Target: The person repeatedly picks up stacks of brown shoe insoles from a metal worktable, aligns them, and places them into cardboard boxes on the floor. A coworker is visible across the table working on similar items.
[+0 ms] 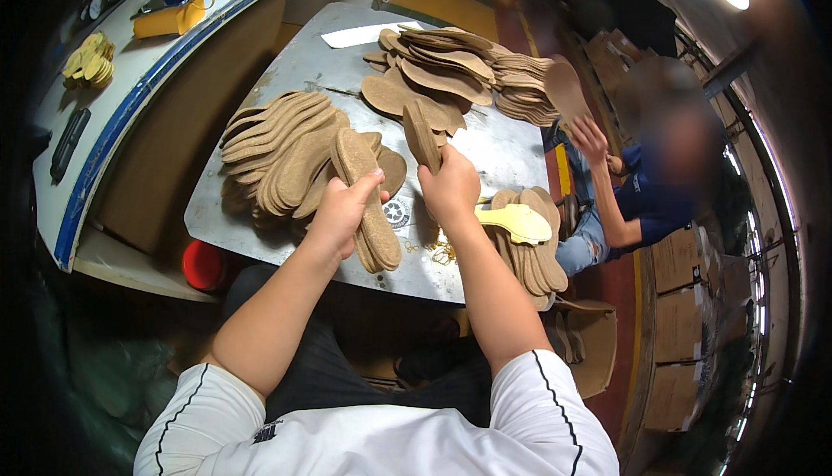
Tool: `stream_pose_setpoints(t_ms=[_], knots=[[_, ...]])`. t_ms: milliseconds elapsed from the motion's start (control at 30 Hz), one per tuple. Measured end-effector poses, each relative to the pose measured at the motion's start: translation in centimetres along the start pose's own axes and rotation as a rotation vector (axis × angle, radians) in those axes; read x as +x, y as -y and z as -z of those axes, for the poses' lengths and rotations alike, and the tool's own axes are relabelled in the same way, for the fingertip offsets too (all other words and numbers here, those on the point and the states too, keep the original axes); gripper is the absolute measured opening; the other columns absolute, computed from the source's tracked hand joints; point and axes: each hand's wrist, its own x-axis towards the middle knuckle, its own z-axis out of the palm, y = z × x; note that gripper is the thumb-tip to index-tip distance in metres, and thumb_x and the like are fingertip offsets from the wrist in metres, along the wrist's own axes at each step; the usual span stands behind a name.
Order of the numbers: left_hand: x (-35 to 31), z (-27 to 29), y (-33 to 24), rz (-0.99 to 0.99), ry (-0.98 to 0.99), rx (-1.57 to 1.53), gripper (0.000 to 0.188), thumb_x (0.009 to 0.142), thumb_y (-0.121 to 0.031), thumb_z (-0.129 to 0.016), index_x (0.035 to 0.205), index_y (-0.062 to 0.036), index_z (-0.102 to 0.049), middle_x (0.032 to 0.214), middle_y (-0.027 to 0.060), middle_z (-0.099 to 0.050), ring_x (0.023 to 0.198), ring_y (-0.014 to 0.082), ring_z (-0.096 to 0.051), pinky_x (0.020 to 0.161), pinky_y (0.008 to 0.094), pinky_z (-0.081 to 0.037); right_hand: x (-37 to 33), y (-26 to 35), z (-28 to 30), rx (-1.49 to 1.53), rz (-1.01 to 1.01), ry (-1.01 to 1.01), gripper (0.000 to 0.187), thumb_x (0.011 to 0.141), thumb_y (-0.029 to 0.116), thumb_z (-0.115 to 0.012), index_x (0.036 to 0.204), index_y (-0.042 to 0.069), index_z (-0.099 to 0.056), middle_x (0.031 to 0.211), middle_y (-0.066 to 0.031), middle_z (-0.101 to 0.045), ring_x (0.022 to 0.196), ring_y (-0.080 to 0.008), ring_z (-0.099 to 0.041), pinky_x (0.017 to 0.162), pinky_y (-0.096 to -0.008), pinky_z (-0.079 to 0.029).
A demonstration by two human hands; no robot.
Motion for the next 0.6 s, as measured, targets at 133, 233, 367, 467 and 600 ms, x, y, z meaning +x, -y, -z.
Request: stream_pose_setpoints(t_ms=[133,233,367,467,600], knots=[[-0.3,-0.2,-0.3,-0.014,0.048,-0.017,0.036,0.112,-0.033,-0.078,0.125,0.0,-0.076,0.108,0.01,-0.077,0.097,0.0175,-0.072,0.083,0.0381,-0.061,-3.3,1.1,2.7,0.066,0.148,-0.152,0.034,0.085,0.021,-0.091,0.098,-0.002,-0.071,0.097,-0.0244,-0.076,0.09,-0.0484,-0.074,0.081,-0.0552,-0.058],[-0.7,-0.6,-0.2,-0.048,0.12,-0.029,0.04,0.114,-0.037,-0.077,0.129,-0.0001,-0.074,0.11,0.0101,-0.077,0.099,0.0172,-0.072,0.085,0.0376,-0.061,-6.0,2.2,4.6,0.111,0.143,-0.153,0.031,0.084,0.017,-0.091,0.1,0.0,-0.07,0.096,-0.0217,-0.074,0.089,-0.0461,-0.073,0.08,-0.0546,-0.057],[-1.3,-1.3,0.4,-0.095,0.171,-0.062,0.041,0.117,-0.038,-0.074,0.133,-0.0006,-0.071,0.113,0.0084,-0.077,0.101,0.0167,-0.072,0.09,0.037,-0.061,-9.0,3.4,6.9,0.176,0.168,-0.152,0.027,0.083,0.012,-0.09,0.102,0.003,-0.072,0.099,-0.0168,-0.075,0.097,-0.0423,-0.073,0.084,-0.0533,-0.058],[-1.8,-1.7,0.9,-0.139,0.229,-0.089,0.043,0.117,-0.038,-0.074,0.138,-0.0009,-0.069,0.119,0.0072,-0.077,0.106,0.0166,-0.072,0.095,0.0366,-0.06,-10.3,3.8,8.1,0.187,0.207,-0.167,0.029,0.082,0.009,-0.088,0.107,0.004,-0.074,0.103,-0.0152,-0.076,0.101,-0.0411,-0.073,0.087,-0.051,-0.058],[-2.6,-1.9,1.1,-0.184,0.292,-0.078,0.053,0.115,-0.04,-0.077,0.148,-0.0006,-0.063,0.131,0.008,-0.075,0.116,0.0177,-0.072,0.102,0.0367,-0.06,-11.3,4.0,9.0,0.175,0.219,-0.217,0.029,0.082,0.008,-0.087,0.108,0.004,-0.074,0.105,-0.0143,-0.076,0.101,-0.0402,-0.074,0.089,-0.0508,-0.059]])
